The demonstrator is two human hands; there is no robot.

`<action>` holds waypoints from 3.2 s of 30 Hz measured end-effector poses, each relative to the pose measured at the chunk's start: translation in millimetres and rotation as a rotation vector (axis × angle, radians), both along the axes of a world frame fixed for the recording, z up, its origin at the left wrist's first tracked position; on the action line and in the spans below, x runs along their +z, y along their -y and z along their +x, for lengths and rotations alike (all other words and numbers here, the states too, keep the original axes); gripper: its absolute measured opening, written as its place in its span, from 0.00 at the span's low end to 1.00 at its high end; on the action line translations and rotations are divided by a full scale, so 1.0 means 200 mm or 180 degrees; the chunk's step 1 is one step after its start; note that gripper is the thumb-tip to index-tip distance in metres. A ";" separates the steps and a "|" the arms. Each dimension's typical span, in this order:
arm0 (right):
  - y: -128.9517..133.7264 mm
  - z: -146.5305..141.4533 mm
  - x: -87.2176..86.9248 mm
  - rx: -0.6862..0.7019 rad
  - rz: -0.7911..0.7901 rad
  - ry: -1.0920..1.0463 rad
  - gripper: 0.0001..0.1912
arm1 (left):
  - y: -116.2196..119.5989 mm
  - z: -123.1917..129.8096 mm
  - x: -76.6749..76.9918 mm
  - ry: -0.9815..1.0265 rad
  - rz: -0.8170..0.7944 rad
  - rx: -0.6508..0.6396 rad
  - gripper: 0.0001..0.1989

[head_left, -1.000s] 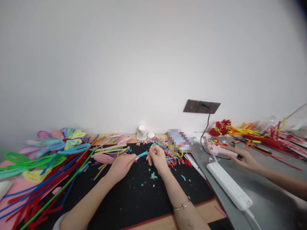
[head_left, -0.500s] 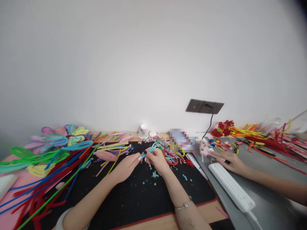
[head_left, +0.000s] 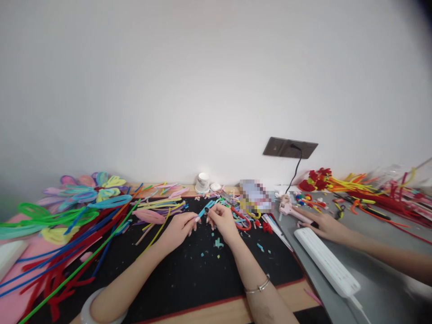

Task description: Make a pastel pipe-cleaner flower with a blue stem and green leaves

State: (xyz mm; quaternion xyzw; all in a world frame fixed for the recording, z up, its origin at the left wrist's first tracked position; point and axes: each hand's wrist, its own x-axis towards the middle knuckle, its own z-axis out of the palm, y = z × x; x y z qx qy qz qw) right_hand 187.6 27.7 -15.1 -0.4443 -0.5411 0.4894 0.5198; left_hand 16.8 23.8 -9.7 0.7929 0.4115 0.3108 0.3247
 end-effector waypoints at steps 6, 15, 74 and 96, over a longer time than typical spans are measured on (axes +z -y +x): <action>0.01 -0.01 0.02 -0.0204 -0.0067 -0.0125 0.08 | 0.00 -0.01 0.01 -0.0107 0.0149 0.0000 0.16; 0.02 -0.02 0.01 0.0098 -0.0055 0.0003 0.10 | 0.00 -0.01 0.01 -0.0230 0.0338 -0.0067 0.16; 0.07 -0.01 0.08 0.1288 -0.0198 -0.0252 0.15 | 0.01 -0.07 -0.02 0.2086 -0.3031 -0.1267 0.10; 0.04 -0.08 0.01 0.0265 -0.0646 -0.0223 0.14 | 0.03 0.03 0.02 0.0592 -0.0739 -0.0326 0.18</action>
